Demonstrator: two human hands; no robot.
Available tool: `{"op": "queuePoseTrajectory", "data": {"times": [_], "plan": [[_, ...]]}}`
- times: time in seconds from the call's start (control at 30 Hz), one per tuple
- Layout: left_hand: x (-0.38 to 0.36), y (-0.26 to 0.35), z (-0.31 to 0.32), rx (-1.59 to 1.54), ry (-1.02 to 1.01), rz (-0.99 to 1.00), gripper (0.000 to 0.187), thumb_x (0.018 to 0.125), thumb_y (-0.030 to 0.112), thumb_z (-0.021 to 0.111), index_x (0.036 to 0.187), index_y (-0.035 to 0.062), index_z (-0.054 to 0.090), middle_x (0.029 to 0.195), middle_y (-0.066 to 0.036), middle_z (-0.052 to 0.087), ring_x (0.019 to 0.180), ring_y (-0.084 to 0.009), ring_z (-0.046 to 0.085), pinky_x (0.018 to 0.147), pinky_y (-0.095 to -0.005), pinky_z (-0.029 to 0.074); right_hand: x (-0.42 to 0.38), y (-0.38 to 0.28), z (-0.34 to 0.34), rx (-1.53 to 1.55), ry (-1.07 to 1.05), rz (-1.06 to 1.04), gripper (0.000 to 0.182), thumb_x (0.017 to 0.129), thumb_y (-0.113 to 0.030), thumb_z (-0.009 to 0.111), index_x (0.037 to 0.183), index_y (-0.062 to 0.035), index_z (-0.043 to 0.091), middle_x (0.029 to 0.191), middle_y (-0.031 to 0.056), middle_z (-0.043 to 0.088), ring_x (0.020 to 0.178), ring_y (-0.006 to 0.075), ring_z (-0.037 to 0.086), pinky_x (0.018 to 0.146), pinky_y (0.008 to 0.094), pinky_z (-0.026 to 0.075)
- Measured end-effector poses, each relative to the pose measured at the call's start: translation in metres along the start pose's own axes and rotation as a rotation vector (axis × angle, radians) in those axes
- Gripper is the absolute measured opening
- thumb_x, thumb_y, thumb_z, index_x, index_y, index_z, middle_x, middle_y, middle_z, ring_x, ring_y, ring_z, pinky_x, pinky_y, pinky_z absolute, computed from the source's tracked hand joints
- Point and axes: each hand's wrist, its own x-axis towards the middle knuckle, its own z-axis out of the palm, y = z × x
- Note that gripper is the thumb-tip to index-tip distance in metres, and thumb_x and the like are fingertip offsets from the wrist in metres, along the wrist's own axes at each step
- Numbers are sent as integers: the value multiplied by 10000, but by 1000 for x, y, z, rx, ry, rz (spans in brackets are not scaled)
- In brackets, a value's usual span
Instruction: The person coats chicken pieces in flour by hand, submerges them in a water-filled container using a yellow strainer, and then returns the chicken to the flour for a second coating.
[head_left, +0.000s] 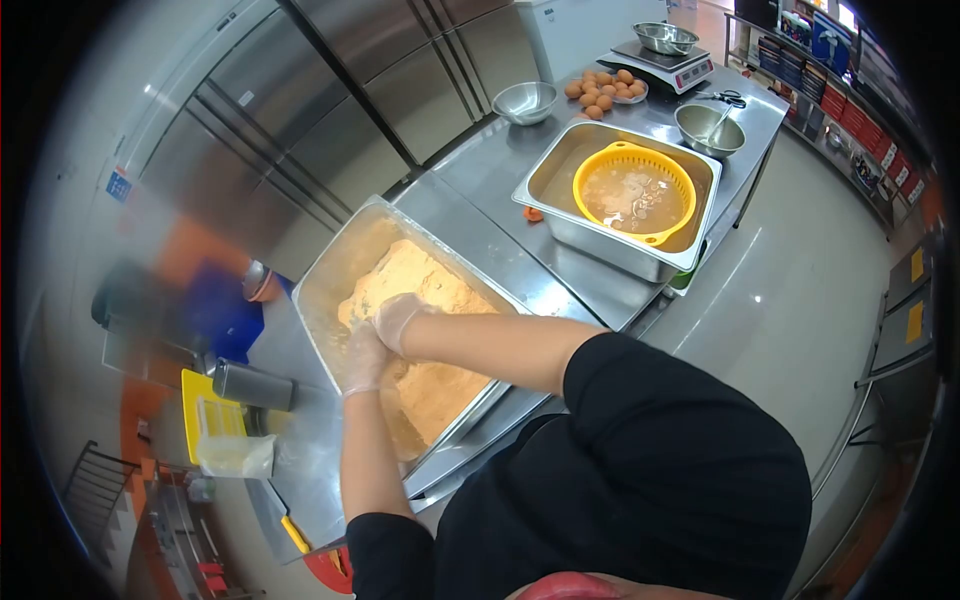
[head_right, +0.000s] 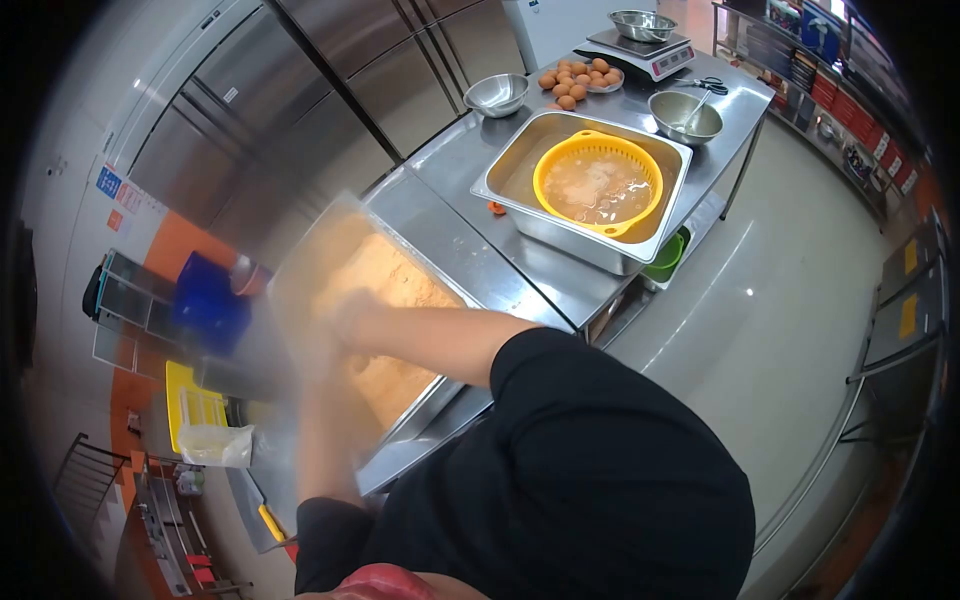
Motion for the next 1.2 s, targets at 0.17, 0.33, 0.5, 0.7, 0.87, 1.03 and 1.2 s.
{"op": "queuePoseTrajectory", "data": {"times": [0.17,0.33,0.5,0.7,0.87,1.03,1.2], "plan": [[21,85,-56,249,87,68,286,782,237,637,930,-7,663,794,-212,672,750,-357,664,658,-404,507,-45,47,-86,301,142,-121,172,736,-162,673,886,-93,719,935,169,695,838,285,671,722,377,525],[35,232,-66,-77,115,251,275,818,221,622,950,-21,625,725,-132,660,669,-224,651,617,-329,505,-122,141,-181,-141,290,-227,178,732,-109,673,880,-14,698,842,171,691,823,322,672,718,367,529],[78,304,38,-266,-118,455,277,809,252,667,936,7,640,745,-157,676,715,-282,668,663,-359,508,-199,223,-198,-260,-10,107,215,731,-228,732,873,-72,686,922,144,676,867,301,666,750,379,526],[88,362,143,50,-402,511,258,826,138,644,1063,39,636,947,-153,683,906,-246,661,808,-353,502,-260,320,-131,-142,-41,71,385,761,-232,707,1126,-129,645,1032,137,672,989,278,644,869,364,492],[100,354,167,146,-338,377,270,838,95,608,1103,45,629,1064,-178,645,1006,-287,622,879,-372,482,-256,361,-114,-281,-47,62,236,818,-104,612,1044,-47,643,1045,149,669,1012,285,642,875,342,503],[82,340,140,101,-34,432,231,868,122,563,1068,25,624,1021,-188,643,964,-322,622,838,-392,491,-256,376,-128,-409,33,-45,184,784,-68,624,963,-34,649,991,154,665,963,277,653,822,344,519],[25,337,112,27,-16,192,257,851,150,610,1065,12,638,1009,-188,647,938,-317,630,811,-388,489,-251,386,-138,-201,-43,-209,193,794,-157,630,947,-43,660,941,173,648,941,293,638,817,368,501]]}}
